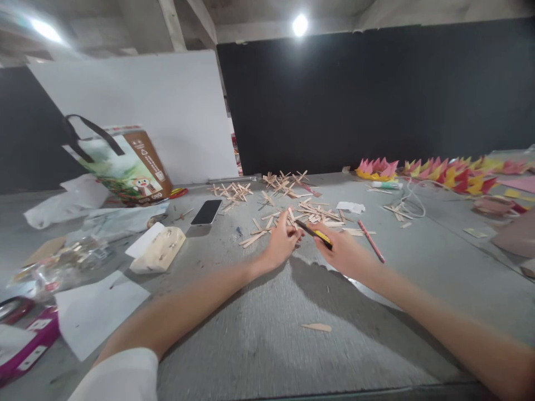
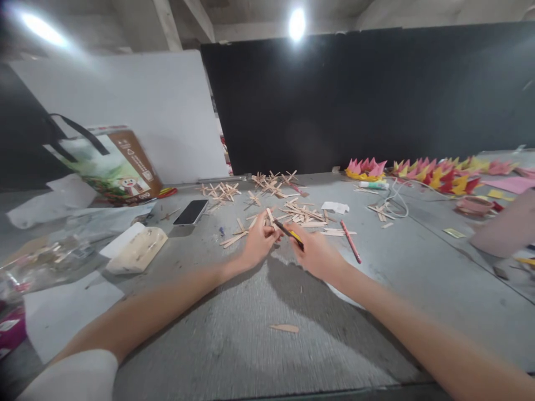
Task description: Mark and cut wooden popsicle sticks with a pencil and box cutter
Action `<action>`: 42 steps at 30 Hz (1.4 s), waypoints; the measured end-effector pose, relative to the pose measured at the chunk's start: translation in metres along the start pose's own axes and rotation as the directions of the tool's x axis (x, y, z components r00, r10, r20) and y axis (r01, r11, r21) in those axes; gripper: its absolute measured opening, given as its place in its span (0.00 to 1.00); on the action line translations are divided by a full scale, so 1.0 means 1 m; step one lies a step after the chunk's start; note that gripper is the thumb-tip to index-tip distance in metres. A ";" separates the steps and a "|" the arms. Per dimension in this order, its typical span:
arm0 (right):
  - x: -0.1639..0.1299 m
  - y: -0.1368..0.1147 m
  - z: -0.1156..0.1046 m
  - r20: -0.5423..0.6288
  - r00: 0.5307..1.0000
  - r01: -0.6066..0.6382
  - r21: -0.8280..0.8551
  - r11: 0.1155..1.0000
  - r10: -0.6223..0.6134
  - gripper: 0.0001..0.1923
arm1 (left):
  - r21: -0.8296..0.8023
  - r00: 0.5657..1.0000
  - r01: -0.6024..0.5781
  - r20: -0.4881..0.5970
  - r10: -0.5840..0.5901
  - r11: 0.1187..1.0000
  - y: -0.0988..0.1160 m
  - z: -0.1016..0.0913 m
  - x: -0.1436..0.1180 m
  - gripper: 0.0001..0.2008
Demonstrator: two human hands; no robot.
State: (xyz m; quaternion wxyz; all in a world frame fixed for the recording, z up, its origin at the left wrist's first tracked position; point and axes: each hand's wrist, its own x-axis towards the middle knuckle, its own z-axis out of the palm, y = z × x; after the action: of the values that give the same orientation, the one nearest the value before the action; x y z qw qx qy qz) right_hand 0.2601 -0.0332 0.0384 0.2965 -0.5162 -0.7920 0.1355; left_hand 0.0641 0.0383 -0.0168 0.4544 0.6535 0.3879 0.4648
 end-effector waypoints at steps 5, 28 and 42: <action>0.001 -0.003 -0.004 -0.029 1.000 0.007 -0.042 0.999 -0.008 0.22 | 0.155 0.997 -0.071 0.025 0.068 0.985 -0.008 -0.002 -0.002 0.36; 0.013 -0.007 0.002 -0.004 1.000 -0.008 0.025 1.000 0.008 0.19 | 0.174 0.998 -0.043 -0.036 0.050 0.984 -0.001 -0.007 -0.006 0.38; 0.008 0.004 0.021 0.004 1.000 0.004 -0.009 1.000 -0.004 0.24 | 0.152 0.999 -0.005 -0.036 0.010 0.988 -0.003 -0.008 -0.004 0.39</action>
State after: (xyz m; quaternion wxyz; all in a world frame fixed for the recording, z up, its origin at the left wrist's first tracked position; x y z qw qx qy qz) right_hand 0.2477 -0.0226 0.0229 0.2929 -0.5159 -0.7941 0.1322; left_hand 0.0547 0.0370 -0.0193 0.3943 0.6791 0.4280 0.4474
